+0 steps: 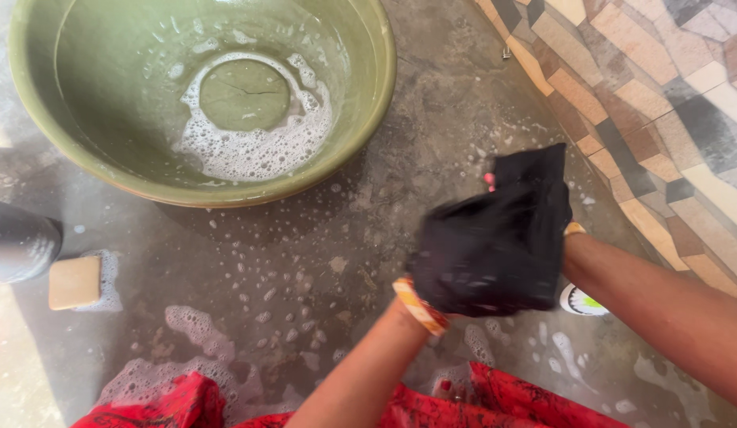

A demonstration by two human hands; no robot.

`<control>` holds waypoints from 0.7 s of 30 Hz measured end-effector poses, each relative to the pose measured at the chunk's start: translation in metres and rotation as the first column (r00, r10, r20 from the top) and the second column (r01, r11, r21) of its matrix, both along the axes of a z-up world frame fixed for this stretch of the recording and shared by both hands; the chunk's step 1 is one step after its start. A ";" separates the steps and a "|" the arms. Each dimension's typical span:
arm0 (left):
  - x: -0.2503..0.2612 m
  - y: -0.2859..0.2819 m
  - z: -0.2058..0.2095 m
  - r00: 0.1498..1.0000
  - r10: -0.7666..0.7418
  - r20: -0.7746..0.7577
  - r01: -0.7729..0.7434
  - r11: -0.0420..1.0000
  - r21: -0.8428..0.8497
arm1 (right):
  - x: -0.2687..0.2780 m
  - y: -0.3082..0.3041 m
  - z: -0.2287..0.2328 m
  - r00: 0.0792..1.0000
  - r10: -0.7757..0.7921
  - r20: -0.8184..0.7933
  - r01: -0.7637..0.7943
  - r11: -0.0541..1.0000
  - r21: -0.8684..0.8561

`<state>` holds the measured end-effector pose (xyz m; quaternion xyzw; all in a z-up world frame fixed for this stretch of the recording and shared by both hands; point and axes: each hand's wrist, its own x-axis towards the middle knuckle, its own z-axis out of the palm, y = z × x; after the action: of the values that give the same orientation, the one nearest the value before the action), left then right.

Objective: The person washes a red garment and a black garment by hand on a tiled floor, using soap and a scrubbing brush, then rinses the black garment in a water-filled plastic basin.

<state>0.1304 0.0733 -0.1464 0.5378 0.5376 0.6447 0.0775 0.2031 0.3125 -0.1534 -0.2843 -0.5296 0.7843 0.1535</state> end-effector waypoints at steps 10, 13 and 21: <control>-0.042 -0.010 -0.016 0.655 0.646 -0.392 -0.751 0.612 -0.246 | 0.004 0.001 0.054 0.951 0.009 -0.309 0.091 0.947 0.307; -0.042 -0.006 -0.009 0.704 0.648 -0.291 -0.707 0.599 -0.376 | -0.002 -0.029 0.068 0.942 0.147 -0.302 -0.092 0.978 0.187; -0.075 -0.011 -0.061 0.655 0.664 -0.360 -0.749 0.507 -0.426 | 0.009 -0.054 0.109 0.906 0.199 0.374 -0.141 0.974 -0.177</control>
<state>0.0550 0.0626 -0.2070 0.2720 0.8723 0.3973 -0.0851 0.2123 0.2587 -0.0448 -0.3975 -0.5135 0.7592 -0.0449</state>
